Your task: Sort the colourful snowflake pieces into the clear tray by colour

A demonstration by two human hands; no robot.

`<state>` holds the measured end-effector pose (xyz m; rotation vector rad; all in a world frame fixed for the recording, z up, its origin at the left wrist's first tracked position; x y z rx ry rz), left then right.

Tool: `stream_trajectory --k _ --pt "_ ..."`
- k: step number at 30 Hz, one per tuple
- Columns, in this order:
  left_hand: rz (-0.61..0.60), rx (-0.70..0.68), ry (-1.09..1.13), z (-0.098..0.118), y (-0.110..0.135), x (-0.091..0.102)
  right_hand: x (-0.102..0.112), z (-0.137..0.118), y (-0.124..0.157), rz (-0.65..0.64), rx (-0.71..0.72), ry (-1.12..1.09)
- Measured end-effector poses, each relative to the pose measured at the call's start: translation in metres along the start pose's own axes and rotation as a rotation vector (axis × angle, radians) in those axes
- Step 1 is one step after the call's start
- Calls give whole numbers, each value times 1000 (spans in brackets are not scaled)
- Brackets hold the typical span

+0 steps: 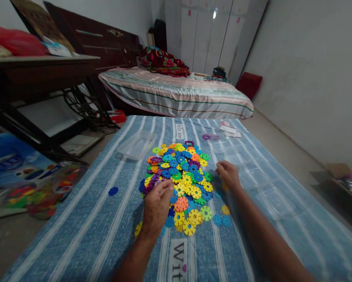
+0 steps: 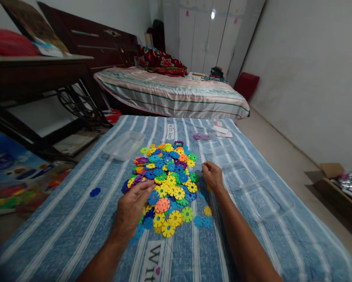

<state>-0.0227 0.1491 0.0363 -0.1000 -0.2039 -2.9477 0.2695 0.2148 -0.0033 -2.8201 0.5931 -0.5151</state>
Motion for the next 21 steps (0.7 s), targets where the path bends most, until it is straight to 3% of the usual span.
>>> stream_trajectory --k 5,11,15,21 --pt "125 -89 -216 14 -24 37 -2 19 4 75 -35 -118" --pt "230 -224 -471 19 -55 67 -1 32 7 25 -151 -221" --pt "152 -221 -674 14 -64 70 1 32 5 21 -207 -231" --pt "-97 -226 -780 10 -53 58 1 28 5 3 -182 -182"
Point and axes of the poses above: each hand's wrist, its own y-axis away from the middle knuckle, its own x-axis out of the back of the hand, z = x × y, the point moved 4 cm from there along -y, towards the middle knuckle, and after that the axes turned 3 degrees about x, right-handed, at the moved point
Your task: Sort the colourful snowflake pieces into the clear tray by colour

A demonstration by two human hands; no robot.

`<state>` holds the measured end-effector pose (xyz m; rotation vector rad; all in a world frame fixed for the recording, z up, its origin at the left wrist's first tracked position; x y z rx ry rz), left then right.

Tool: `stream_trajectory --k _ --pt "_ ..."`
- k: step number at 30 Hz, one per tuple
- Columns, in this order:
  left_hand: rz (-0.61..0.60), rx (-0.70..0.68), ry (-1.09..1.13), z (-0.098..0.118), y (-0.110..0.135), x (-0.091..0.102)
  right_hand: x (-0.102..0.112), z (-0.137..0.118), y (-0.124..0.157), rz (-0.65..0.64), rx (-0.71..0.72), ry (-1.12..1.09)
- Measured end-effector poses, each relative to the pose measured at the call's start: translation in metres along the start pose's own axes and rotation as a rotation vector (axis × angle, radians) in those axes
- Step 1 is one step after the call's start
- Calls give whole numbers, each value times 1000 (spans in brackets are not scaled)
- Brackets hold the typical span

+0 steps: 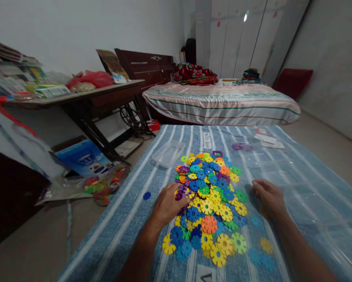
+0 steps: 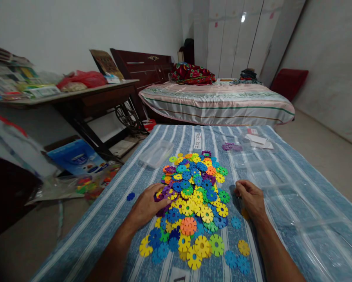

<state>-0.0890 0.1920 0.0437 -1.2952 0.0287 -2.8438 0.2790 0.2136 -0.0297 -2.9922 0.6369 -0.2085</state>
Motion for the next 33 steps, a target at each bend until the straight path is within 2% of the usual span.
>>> stream_trajectory --k 6,10,16,19,23,28,31,33 --pt "16 33 -80 6 0 -6 -2 -3 0 10 -12 8" --pt "57 16 -29 5 -1 -6 -3 -5 0 7 -1 6" --pt "179 46 45 -2 -1 5 -3 0 -2 9 -3 -11" --pt "226 113 41 -5 -1 13 -3 0 -3 16 -10 -12" --pt "236 216 122 -5 -4 14 -5 -3 -2 5 -25 -26" --pt "246 277 311 2 -18 4 -4 -2 -2 4 -9 -19" --pt "235 240 319 3 -25 -1 -4 0 -3 -2 0 -12" --pt "179 180 323 3 -27 -3 -5 0 -3 0 -1 -20"
Point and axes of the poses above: each hand's wrist, its own y-axis away from the middle knuckle, its own x-axis out of the back of the hand, z = x × y, the point moved 4 cm from there along -y, towards the middle knuckle, and after that the axes turned 3 degrees about x, right-handed, at the moved point
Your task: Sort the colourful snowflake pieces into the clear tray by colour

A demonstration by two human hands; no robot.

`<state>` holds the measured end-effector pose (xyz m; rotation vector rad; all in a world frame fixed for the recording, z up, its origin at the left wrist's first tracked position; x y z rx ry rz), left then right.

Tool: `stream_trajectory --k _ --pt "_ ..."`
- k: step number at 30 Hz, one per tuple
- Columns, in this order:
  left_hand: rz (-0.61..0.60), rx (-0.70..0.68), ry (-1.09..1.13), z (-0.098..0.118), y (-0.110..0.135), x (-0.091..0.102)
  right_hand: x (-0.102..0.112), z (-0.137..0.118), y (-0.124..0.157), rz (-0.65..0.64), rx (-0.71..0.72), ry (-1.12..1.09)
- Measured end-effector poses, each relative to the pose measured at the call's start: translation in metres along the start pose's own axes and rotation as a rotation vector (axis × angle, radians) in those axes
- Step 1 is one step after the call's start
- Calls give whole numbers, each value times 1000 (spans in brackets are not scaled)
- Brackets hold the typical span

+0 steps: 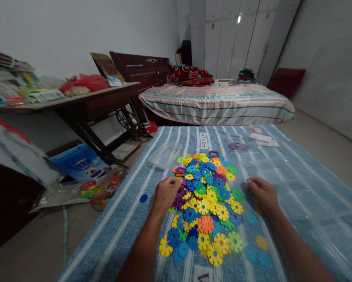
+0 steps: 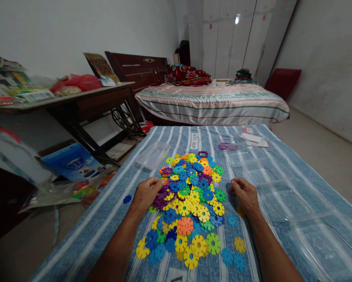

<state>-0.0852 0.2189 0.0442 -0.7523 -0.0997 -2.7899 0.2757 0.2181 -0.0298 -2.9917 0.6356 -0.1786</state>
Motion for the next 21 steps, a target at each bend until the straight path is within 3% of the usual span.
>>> stream_trajectory --k 6,14,21 --pt "-241 -69 29 5 5 0 -1 1 0 13 -13 -22" --pt "-282 -63 23 7 2 -4 -3 9 -3 2 -5 -45" --pt "-212 -42 -21 11 -6 -1 -10 3 -5 -9 15 -58"
Point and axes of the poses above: each hand's wrist, its own y-axis away from the middle knuckle, its own x-axis out of the back of the hand, z = x × y, the point moved 4 cm from there along -y, towards the middle knuckle, and after that the axes turned 3 degrees about x, right-handed, at the moved point
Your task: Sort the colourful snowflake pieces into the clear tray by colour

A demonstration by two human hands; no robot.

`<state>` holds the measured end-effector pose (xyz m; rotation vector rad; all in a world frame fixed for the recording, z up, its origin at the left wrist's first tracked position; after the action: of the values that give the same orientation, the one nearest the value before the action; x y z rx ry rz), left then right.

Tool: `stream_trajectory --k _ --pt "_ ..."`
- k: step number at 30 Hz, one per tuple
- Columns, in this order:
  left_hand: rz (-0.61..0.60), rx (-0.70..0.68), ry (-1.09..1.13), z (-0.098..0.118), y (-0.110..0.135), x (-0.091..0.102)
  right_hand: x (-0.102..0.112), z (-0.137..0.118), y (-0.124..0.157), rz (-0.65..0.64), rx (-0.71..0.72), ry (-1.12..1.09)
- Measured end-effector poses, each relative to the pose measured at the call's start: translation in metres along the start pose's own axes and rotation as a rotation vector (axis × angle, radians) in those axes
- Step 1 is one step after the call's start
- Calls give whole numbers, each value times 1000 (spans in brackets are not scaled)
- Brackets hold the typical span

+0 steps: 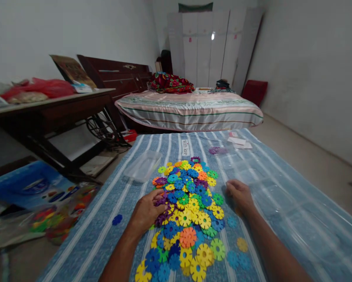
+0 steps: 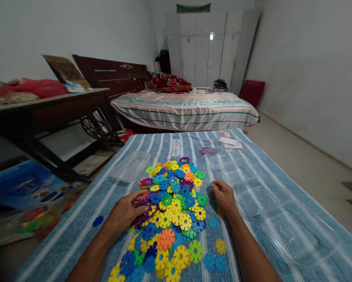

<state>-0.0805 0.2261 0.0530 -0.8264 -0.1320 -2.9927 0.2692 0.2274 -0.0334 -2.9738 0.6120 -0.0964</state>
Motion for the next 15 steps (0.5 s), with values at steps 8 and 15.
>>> stream_trajectory --k 8,15 --pt "8 88 74 -4 -3 -1 -3 1 -5 -17 25 -9" --pt "47 164 116 -12 0 16 -3 5 -5 -29 21 7"
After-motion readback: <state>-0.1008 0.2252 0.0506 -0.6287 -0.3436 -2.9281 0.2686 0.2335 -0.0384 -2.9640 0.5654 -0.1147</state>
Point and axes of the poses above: each hand's wrist, its own y-axis away from the middle knuckle, its own x-axis out of the back of the hand, z = x × y, the point moved 4 cm from there along -y, towards the middle knuckle, and after that the axes turned 3 degrees about x, right-handed, at the moved point
